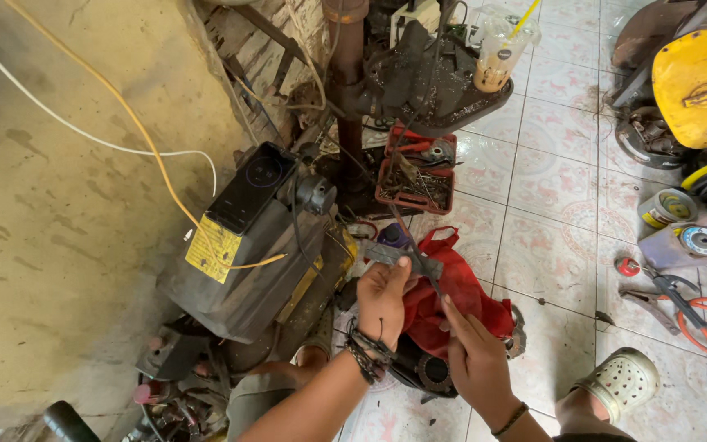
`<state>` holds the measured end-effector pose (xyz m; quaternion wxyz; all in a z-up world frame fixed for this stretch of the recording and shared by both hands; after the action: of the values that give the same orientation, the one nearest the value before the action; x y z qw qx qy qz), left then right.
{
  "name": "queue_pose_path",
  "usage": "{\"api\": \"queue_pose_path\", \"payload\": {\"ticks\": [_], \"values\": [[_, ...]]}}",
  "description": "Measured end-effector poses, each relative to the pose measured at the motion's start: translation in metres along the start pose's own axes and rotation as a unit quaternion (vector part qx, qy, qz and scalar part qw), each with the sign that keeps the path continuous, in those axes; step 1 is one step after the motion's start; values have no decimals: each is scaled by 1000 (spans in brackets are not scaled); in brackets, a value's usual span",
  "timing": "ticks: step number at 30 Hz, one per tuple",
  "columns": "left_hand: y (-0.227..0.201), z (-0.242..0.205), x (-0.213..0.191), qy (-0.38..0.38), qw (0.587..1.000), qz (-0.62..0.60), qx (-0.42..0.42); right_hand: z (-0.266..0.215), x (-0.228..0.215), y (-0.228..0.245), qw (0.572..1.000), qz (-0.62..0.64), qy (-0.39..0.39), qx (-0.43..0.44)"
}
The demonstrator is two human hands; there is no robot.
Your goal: The person holds a small metal piece in their left hand and uses a metal file in their right hand to sharpen or smooth its edges. The person repeatedly files the metal piece while holding it over a red cloth on the floor.
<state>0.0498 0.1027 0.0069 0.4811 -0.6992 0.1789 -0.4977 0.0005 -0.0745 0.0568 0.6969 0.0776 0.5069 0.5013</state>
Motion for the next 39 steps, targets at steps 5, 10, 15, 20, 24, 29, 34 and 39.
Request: {"api": "queue_pose_path", "payload": {"ticks": [5,10,15,20,24,29,34,39], "values": [[-5,-3,7,2,1000,-2,-25,4,-3,0,1000,5,0,5],[-9,3,5,-8,998,-39,-39,3,-3,0,1000,19,16,16],[11,-6,7,0,998,47,-39,1,-2,-17,998,17,16,58],[39,7,-6,-21,997,-29,-67,-2,-3,-21,997,7,34,74],[22,-2,9,5,998,-5,-58,-10,0,-32,995,16,42,92],[48,-11,7,-8,996,6,-90,-17,-3,-43,996,16,24,84],[55,-12,7,-30,993,-10,-110,-20,-6,-44,996,-9,20,88],[67,-21,11,-18,993,-21,-119,-22,-12,-37,999,-12,-11,47]]}}
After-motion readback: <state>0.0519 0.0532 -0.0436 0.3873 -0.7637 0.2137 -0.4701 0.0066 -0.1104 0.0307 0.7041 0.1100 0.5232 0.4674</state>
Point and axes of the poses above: each hand's wrist, its own z-axis towards the middle knuckle, its own x-axis out of the palm, y = z × x, the point moved 8 cm from there along z, towards the middle knuckle, and after that the axes turned 1 degree about z, right-handed, at the moved point
